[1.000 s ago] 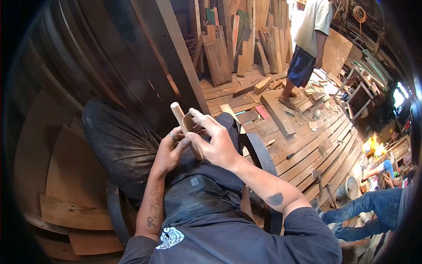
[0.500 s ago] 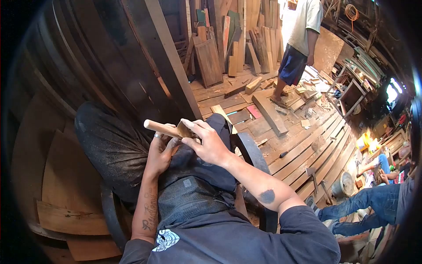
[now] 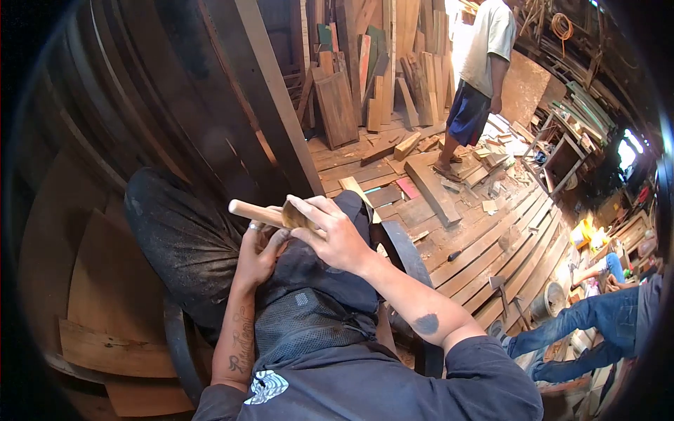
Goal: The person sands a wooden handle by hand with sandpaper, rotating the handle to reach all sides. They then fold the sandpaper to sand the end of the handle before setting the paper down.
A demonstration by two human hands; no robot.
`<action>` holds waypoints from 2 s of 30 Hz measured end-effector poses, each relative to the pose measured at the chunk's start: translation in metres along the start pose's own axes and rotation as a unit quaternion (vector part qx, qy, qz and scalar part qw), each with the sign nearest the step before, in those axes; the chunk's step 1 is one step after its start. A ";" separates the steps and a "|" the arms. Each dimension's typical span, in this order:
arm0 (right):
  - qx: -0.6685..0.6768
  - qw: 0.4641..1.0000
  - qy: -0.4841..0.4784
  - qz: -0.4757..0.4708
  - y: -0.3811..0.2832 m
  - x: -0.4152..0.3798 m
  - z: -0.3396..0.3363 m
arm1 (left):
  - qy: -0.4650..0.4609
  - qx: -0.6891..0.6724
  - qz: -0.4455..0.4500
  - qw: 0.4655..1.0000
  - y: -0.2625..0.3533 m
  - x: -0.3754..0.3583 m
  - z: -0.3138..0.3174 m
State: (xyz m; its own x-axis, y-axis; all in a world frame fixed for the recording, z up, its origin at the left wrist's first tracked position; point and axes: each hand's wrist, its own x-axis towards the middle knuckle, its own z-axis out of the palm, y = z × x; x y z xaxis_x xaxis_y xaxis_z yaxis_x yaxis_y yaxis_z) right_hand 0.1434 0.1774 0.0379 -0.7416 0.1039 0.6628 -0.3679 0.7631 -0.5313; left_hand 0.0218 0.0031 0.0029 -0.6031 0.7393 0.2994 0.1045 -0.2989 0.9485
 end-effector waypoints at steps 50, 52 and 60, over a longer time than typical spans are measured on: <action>0.053 0.999 -0.001 0.012 -0.011 0.004 -0.004 | 0.014 0.018 0.039 0.999 -0.007 0.003 0.001; 0.052 0.999 -0.002 -0.001 -0.012 0.006 -0.007 | 0.023 0.016 0.037 0.999 -0.001 0.000 -0.001; 0.036 0.999 0.020 -0.015 -0.019 0.004 -0.003 | 0.022 0.022 0.042 0.999 -0.006 -0.001 0.001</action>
State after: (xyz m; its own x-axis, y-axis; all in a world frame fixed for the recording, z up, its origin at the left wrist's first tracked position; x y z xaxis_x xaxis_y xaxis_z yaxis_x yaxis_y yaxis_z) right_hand 0.1492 0.1652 0.0517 -0.7075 0.1080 0.6985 -0.4300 0.7186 -0.5466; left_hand 0.0223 0.0046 -0.0028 -0.6254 0.6844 0.3749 0.1906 -0.3318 0.9239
